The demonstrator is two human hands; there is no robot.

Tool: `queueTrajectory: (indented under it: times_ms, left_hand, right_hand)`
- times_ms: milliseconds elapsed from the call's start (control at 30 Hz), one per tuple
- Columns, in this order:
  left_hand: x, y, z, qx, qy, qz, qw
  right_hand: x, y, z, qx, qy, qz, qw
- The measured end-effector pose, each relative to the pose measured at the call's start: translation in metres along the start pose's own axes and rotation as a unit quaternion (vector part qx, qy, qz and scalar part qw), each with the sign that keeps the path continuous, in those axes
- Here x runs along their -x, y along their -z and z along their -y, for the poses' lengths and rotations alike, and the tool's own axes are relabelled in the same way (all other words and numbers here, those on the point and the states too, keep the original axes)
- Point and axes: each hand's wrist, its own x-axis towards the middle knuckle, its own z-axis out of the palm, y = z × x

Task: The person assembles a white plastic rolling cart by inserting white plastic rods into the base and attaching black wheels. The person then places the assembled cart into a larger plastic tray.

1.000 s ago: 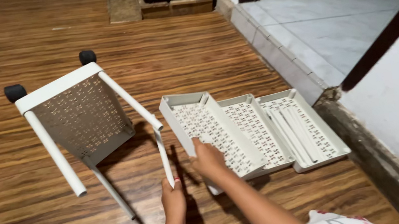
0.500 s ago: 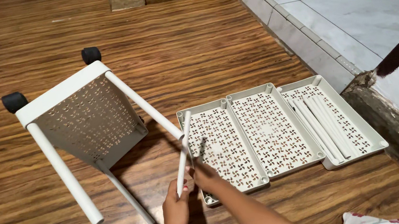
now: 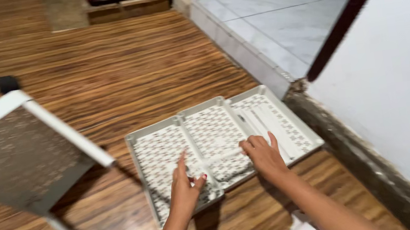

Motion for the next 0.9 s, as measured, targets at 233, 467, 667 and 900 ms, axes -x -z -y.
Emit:
queueTrajectory:
  times_ms: [233,467,667,900]
  left_hand:
    - [-0.001,-0.125,0.052,-0.28,-0.151,0.11,0.942]
    - [0.022,-0.156,0.025,-0.396,-0.085,0.209,0.89]
    - [0.032,-0.151,0.011,-0.409,-0.078,0.202,0.887]
    - [0.037,-0.155,0.006,-0.377,-0.051,0.191,0.905]
  right_hand:
    - [0.036,-0.126,-0.15,-0.197,-0.298,0.026,0.934]
    - [0.033,-0.178,-0.175,-0.312,-0.283,0.042,0.906]
    - [0.011,-0.095,-0.139,-0.045,-0.447,0.215,0.867]
    - [0.041,-0.091,-0.171,-0.363,-0.668,0.019,0.649]
